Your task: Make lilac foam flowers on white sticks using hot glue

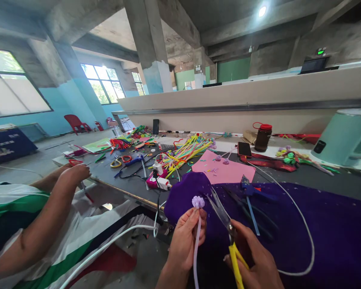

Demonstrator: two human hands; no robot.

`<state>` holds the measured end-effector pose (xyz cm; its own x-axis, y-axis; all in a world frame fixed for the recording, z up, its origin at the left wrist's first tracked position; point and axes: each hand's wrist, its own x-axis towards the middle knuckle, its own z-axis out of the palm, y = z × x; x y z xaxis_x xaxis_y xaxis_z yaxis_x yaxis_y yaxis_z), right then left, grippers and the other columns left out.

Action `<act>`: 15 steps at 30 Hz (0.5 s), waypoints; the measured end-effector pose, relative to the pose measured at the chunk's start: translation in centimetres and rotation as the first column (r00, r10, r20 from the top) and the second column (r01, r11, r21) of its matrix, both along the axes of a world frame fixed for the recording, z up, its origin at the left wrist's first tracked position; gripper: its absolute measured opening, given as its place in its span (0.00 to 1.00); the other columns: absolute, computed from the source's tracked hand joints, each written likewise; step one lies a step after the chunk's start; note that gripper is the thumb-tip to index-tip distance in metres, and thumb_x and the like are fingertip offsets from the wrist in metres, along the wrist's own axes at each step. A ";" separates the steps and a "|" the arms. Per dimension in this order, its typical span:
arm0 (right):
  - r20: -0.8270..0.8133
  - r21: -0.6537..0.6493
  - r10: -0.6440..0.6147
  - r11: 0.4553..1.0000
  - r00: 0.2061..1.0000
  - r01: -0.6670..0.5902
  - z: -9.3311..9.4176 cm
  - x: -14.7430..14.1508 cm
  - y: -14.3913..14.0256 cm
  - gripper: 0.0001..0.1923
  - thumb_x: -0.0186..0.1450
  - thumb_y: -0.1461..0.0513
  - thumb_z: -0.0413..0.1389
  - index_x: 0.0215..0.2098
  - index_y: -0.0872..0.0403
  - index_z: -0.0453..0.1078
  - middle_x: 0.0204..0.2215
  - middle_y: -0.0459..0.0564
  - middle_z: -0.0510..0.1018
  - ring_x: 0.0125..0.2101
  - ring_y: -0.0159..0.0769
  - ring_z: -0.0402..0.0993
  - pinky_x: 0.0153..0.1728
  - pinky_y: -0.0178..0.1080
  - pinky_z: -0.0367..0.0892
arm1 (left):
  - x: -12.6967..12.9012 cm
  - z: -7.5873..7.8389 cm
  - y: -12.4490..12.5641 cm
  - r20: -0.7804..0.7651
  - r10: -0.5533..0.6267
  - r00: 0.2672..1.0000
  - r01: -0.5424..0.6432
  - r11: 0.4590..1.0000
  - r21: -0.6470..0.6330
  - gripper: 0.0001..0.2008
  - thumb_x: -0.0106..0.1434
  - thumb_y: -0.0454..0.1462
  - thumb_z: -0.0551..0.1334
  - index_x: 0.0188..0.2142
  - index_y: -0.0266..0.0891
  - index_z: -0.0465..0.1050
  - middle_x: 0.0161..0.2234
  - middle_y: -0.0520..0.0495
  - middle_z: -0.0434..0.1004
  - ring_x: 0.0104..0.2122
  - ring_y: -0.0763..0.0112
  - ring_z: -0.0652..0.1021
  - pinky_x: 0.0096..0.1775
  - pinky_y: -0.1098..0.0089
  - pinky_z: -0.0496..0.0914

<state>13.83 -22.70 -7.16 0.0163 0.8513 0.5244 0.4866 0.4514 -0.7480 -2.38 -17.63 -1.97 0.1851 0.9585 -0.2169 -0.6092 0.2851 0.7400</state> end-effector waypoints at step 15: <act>0.153 0.120 0.034 0.991 0.988 -0.053 -0.9 -0.1 0.1 0.29 0.55 0.62 0.52 0.56 0.53 0.57 0.42 0.55 0.74 0.41 0.45 0.73 0.38 0.40 0.71 | 0.1 -0.1 -0.4 -0.016 0.032 0.999 -0.033 0.999 -0.025 0.15 0.47 0.43 0.68 0.25 0.36 0.65 0.14 0.58 0.61 0.12 0.85 0.60 0.13 0.83 0.49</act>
